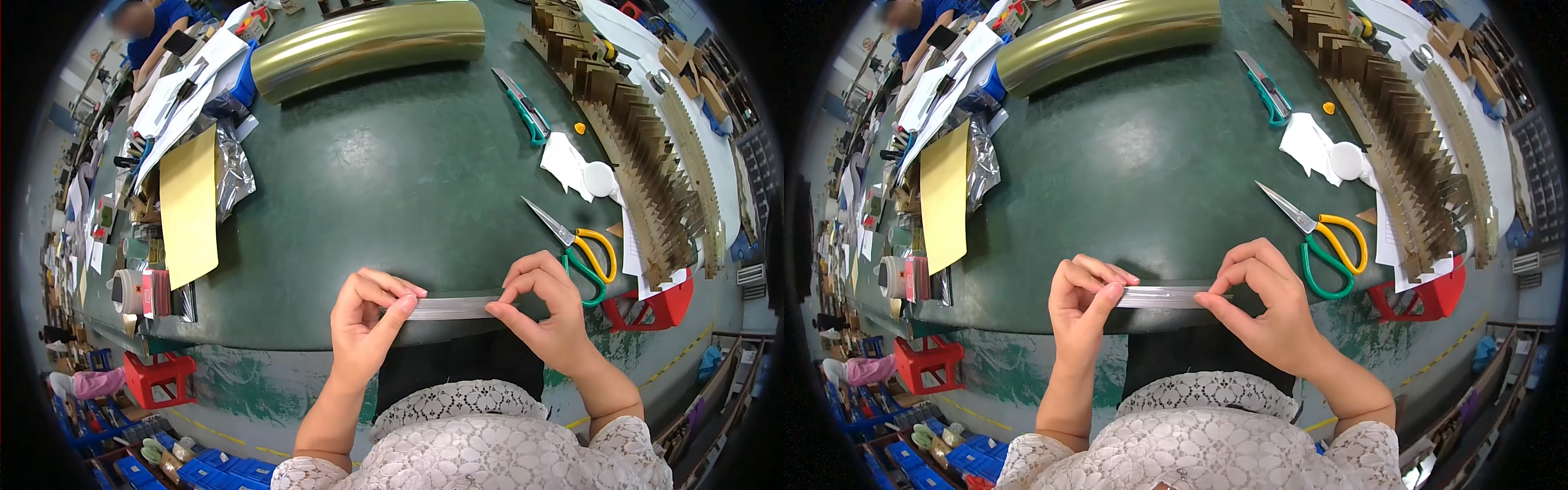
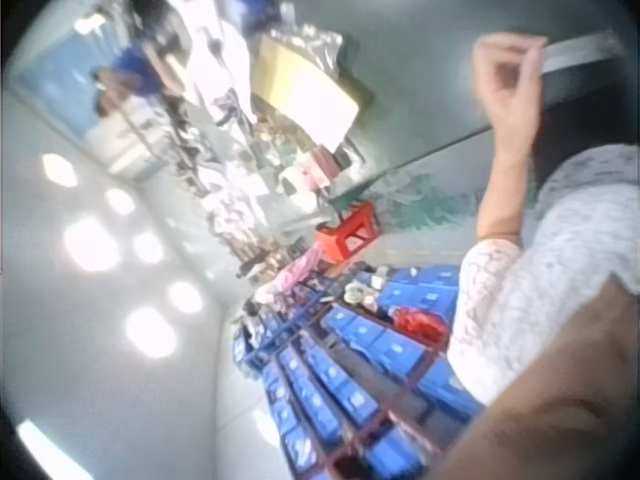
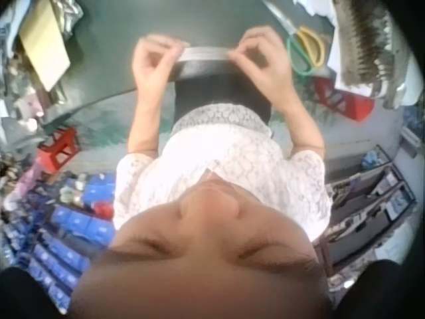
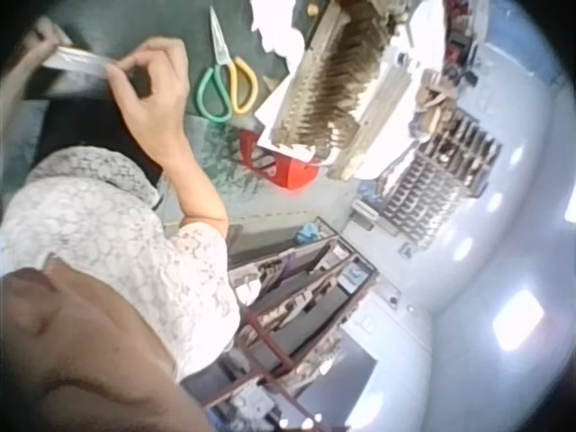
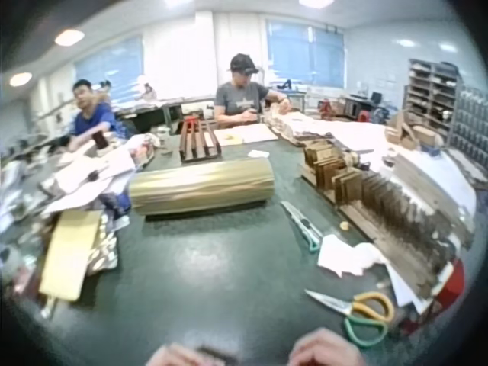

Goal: The person wraps a stack of small rectangular items in clear plastic film, folds the edges, and places a white paper insert inside. They then retrieve a roll of gold foil from a shelf and place it on the table.

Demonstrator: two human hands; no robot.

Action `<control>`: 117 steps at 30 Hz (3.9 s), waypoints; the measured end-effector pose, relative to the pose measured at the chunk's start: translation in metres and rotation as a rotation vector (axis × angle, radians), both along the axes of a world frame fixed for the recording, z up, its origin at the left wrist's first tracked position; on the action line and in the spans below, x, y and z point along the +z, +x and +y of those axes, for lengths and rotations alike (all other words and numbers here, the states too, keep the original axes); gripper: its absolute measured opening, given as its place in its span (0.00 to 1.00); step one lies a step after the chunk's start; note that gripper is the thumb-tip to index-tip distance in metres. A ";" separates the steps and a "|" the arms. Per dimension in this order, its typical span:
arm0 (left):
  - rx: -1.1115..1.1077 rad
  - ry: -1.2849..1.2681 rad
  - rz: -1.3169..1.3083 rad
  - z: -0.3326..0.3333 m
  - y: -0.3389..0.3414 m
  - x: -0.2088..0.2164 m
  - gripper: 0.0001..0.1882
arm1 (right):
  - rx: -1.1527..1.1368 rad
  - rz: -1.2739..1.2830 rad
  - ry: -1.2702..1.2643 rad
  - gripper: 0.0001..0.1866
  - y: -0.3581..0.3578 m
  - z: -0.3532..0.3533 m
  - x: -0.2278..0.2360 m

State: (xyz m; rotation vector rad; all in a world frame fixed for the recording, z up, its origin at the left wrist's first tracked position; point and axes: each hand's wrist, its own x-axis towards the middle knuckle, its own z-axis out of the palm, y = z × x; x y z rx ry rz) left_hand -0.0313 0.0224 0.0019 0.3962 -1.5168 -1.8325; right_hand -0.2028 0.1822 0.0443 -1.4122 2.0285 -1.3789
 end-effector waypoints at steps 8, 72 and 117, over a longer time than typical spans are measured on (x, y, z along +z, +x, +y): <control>-0.003 0.209 0.030 0.005 -0.007 0.002 0.13 | 0.085 -0.823 0.253 0.12 -0.015 0.000 -0.009; -0.129 0.334 0.093 -0.002 -0.013 -0.006 0.12 | 0.069 0.379 0.147 0.35 -0.068 -0.063 0.028; -0.191 -0.149 -0.127 -0.005 0.002 -0.010 0.32 | 0.069 -0.040 -0.015 0.14 -0.016 0.028 -0.022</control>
